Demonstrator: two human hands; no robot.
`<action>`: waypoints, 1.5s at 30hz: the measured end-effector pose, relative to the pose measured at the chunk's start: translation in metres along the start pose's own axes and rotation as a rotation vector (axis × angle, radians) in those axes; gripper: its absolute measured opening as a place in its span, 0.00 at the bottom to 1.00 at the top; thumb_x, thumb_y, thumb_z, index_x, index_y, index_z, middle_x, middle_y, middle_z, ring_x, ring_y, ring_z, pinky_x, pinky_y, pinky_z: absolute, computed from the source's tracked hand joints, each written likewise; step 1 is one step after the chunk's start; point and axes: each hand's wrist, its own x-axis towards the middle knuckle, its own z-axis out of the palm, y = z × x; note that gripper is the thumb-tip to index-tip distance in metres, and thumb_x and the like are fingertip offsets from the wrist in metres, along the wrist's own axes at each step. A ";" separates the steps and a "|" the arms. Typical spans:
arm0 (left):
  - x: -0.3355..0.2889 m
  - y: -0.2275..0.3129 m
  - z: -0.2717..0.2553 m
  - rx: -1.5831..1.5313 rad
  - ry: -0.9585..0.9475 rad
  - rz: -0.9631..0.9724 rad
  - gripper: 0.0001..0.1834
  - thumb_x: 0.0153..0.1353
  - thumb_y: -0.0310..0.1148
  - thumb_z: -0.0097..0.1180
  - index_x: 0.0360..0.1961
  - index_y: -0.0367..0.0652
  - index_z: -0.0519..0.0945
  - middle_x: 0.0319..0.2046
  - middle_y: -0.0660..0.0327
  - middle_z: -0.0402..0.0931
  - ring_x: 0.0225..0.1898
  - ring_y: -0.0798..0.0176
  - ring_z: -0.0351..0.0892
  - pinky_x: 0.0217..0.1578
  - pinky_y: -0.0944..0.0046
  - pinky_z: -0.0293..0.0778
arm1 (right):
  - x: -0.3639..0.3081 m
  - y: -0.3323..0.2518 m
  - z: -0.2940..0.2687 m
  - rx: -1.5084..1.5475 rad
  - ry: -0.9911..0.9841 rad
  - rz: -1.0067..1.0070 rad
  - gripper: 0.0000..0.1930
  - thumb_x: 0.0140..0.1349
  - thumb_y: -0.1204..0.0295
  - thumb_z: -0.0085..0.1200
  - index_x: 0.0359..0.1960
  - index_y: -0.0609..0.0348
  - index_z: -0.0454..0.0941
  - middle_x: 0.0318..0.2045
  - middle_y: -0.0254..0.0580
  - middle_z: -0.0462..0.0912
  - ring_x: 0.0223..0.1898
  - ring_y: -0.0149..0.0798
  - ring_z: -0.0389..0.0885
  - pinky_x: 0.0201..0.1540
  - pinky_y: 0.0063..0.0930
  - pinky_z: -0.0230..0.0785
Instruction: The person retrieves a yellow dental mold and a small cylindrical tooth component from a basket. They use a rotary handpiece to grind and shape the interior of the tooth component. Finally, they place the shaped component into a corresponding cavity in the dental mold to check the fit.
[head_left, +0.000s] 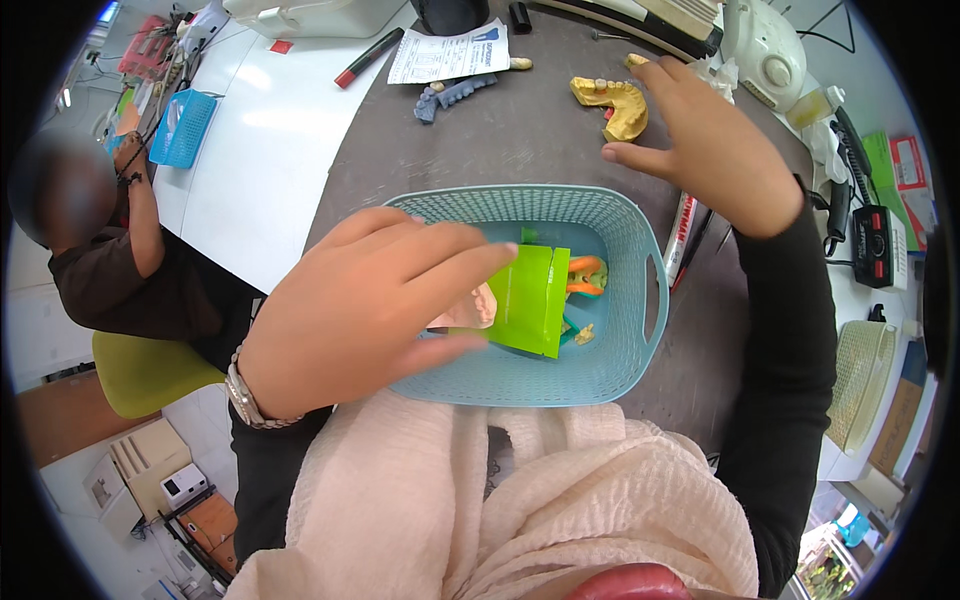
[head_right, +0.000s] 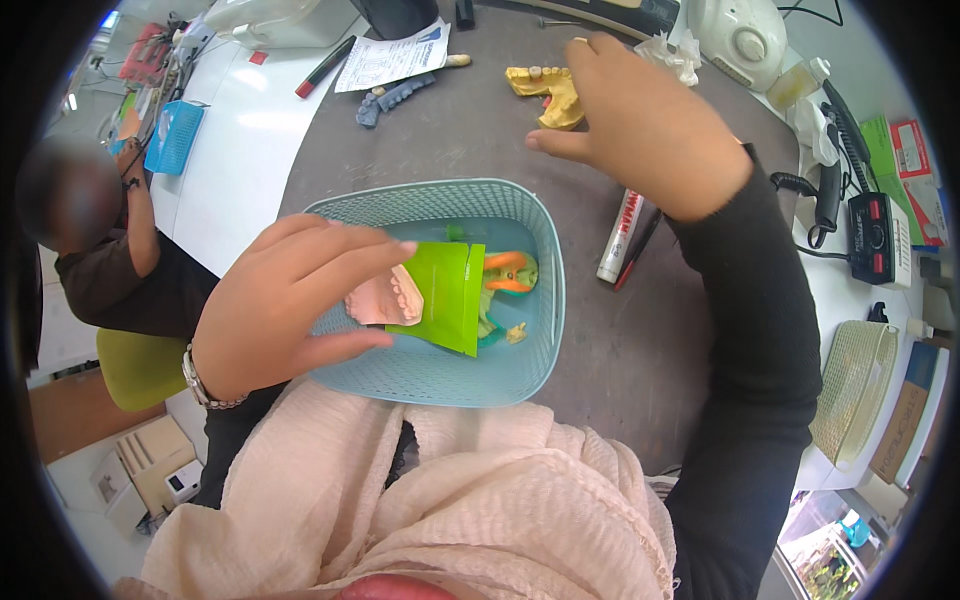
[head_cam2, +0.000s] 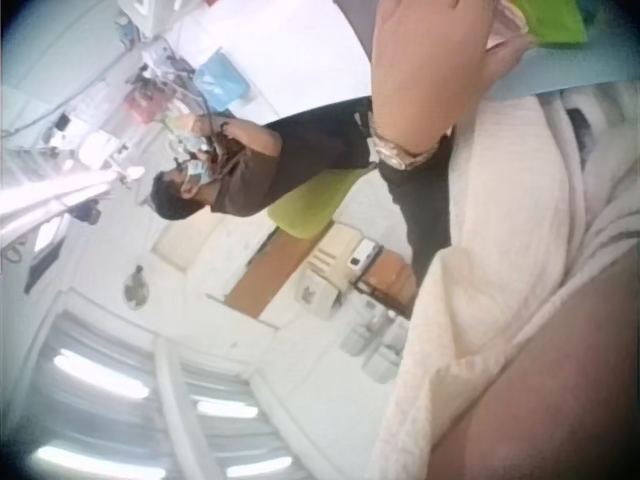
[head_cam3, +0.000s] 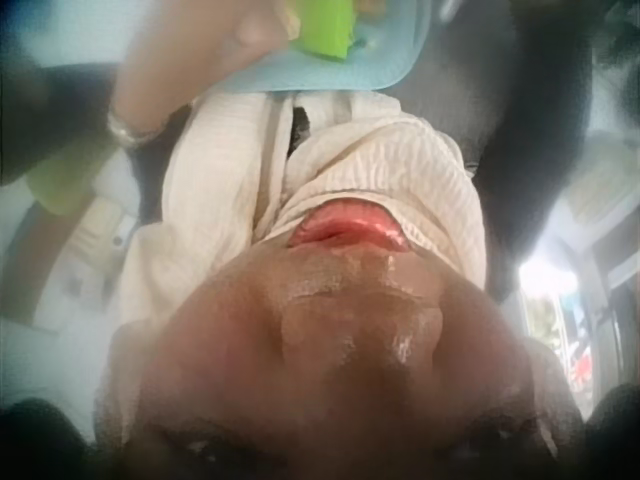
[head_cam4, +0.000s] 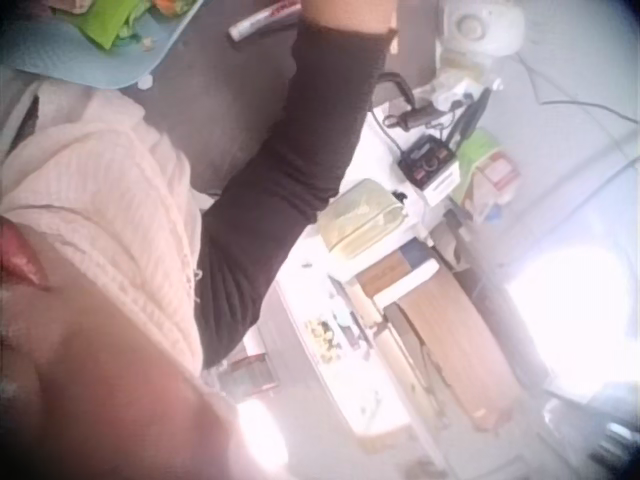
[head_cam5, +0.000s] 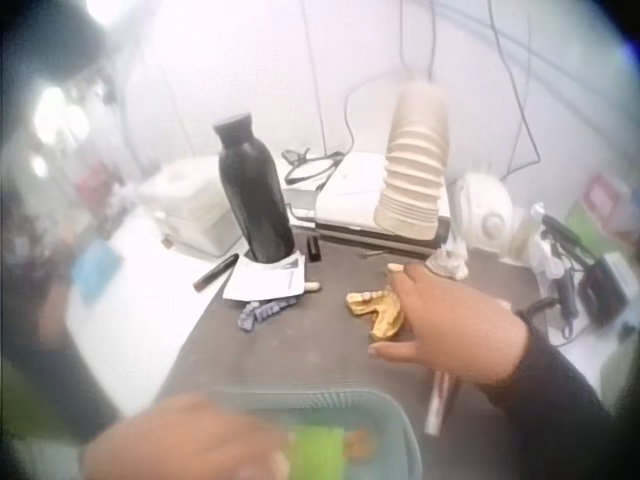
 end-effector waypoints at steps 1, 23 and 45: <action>-0.006 -0.004 -0.005 -0.024 0.011 0.048 0.30 0.41 0.37 0.66 0.48 0.43 0.74 0.46 0.57 0.73 0.46 0.56 0.72 0.49 0.57 0.64 | 0.002 0.002 0.008 0.008 0.016 0.017 0.26 0.48 0.58 0.60 0.40 0.67 0.67 0.36 0.54 0.73 0.38 0.51 0.74 0.41 0.35 0.67; -0.044 -0.032 0.025 -0.199 0.191 -0.031 0.58 0.23 0.54 0.74 0.59 0.44 0.63 0.58 0.50 0.60 0.58 0.46 0.61 0.58 0.51 0.54 | -0.014 -0.045 -0.089 0.293 -0.124 -0.039 0.29 0.43 0.64 0.59 0.48 0.61 0.68 0.37 0.35 0.71 0.33 0.29 0.70 0.32 0.19 0.62; -0.024 -0.050 0.106 -0.706 0.694 0.203 0.59 0.29 0.36 0.76 0.61 0.50 0.50 0.59 0.43 0.51 0.58 0.49 0.61 0.56 0.52 0.64 | -0.018 -0.099 -0.057 0.128 -0.600 -0.179 0.30 0.35 0.73 0.62 0.47 0.56 0.69 0.42 0.39 0.71 0.44 0.41 0.72 0.51 0.40 0.48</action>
